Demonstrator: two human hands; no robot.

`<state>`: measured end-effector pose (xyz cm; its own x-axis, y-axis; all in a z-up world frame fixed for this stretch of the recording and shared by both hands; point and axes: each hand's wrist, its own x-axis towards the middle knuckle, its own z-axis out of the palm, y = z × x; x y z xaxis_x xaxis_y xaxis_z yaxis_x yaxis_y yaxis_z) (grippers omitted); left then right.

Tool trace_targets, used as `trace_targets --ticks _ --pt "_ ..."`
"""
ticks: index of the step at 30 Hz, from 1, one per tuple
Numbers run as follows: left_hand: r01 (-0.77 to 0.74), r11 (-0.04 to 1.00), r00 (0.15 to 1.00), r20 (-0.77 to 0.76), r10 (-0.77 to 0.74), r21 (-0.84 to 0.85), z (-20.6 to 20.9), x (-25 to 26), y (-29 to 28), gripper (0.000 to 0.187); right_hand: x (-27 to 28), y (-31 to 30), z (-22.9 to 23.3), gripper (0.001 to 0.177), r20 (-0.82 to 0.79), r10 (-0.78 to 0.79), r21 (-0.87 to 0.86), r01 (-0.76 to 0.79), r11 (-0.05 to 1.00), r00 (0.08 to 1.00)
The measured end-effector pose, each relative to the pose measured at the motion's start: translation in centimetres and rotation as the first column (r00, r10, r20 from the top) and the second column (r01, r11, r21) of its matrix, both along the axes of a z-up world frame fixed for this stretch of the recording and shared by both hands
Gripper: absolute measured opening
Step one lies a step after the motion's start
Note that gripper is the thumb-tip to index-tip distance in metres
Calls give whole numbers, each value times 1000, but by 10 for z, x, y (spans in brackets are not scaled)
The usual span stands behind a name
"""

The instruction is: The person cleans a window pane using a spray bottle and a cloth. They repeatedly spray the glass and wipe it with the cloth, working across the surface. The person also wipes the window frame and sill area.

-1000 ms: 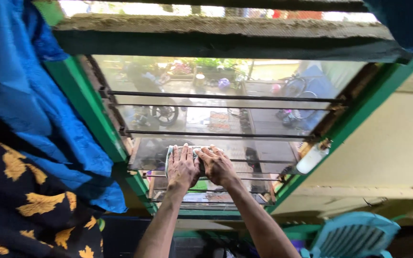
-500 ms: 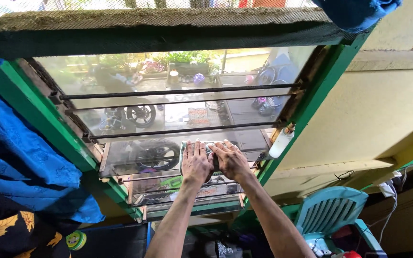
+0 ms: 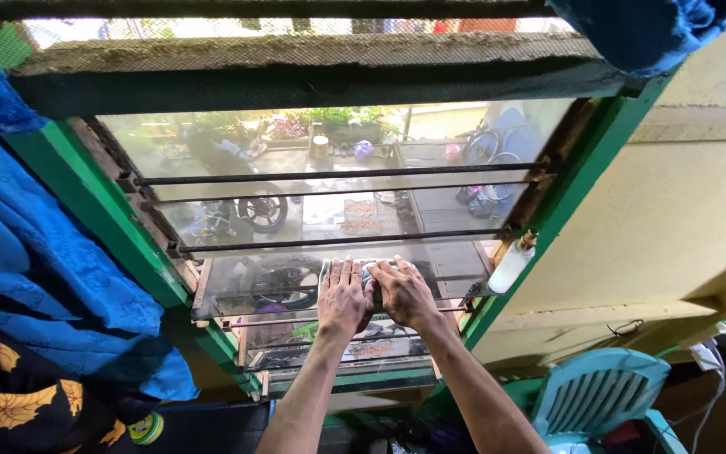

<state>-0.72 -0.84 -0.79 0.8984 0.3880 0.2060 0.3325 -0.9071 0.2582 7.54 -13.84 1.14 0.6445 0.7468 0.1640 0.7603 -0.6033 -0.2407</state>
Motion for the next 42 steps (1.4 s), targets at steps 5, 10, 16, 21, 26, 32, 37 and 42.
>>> trace_targets --ticks 5,10,16,21,26,32,37,42 --pt "-29 1000 999 -28 29 8 4 -9 18 68 -4 20 1 49 8 36 -23 -35 999 999" --pt "-78 997 996 -48 78 -9 2 -22 40 70 -17 46 9 49 -60 57 -7 -58 998 997" --pt "-126 992 992 -26 126 16 -6 -29 71 68 -16 79 -3 48 -18 91 -15 -91 996 996" --pt "-141 990 990 -24 141 16 -10 -32 87 67 -24 93 1 45 -29 117 18 -117 993 993" --pt "-151 988 988 -39 152 46 -10 -33 105 67 -26 111 3 44 -37 134 24 -133 991 990" --pt "-172 985 980 -96 173 19 -23 -37 119 69 -38 118 3 43 -32 148 21 -148 989 988" --pt "-177 984 973 -159 170 -27 1 -41 102 70 -34 110 7 43 -38 150 49 -148 988 988" --pt "-151 988 964 -229 138 -39 9 -29 86 72 -25 91 9 43 -51 118 72 -114 991 992"
